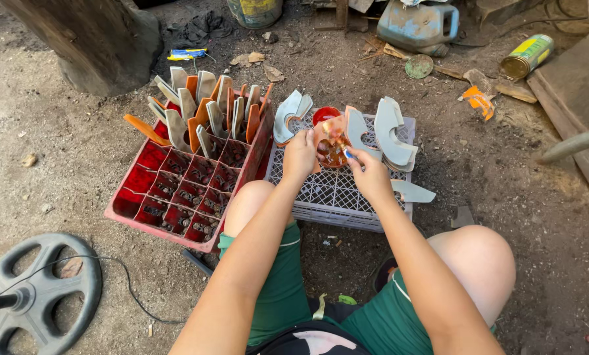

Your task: The person sits on the ground and paints curved plastic parts with orange paint using a brush. They dip the brush into a small container, apply paint to each part, and place the painted parts into a red crate.

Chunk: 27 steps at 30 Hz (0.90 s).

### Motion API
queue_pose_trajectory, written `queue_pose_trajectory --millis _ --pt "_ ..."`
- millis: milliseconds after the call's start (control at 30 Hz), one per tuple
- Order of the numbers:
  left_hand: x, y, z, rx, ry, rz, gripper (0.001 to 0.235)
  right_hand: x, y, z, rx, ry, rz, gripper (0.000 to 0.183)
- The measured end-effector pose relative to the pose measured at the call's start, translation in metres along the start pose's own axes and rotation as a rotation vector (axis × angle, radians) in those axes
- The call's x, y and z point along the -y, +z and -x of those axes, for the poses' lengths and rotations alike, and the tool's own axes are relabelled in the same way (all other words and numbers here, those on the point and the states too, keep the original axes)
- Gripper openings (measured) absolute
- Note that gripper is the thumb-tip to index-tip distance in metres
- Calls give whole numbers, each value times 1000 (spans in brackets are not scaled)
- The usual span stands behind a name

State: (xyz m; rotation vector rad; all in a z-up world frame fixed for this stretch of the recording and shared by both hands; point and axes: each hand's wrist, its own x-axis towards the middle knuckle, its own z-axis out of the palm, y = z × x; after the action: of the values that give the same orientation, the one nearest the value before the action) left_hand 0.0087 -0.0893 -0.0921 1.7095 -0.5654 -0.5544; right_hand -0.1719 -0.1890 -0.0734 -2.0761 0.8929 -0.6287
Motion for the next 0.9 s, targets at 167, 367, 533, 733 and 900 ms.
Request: queue_pose_trajectory --millis 167,367,533,733,900 --pt "-30 -5 15 -9 10 -21 43 14 13 10 -66 61 -23 29" --pt "-24 -9 8 -77 86 -36 51 9 18 13 -118 -48 -13 25" --pt "-17 -5 10 -40 6 131 47 6 17 14 -172 -362 37 21" --pt "-18 -10 1 -80 40 26 43 7 10 9 -165 -283 72 22" --pt "-9 -17 -6 -88 -51 160 41 12 8 20 -178 -290 154 22"
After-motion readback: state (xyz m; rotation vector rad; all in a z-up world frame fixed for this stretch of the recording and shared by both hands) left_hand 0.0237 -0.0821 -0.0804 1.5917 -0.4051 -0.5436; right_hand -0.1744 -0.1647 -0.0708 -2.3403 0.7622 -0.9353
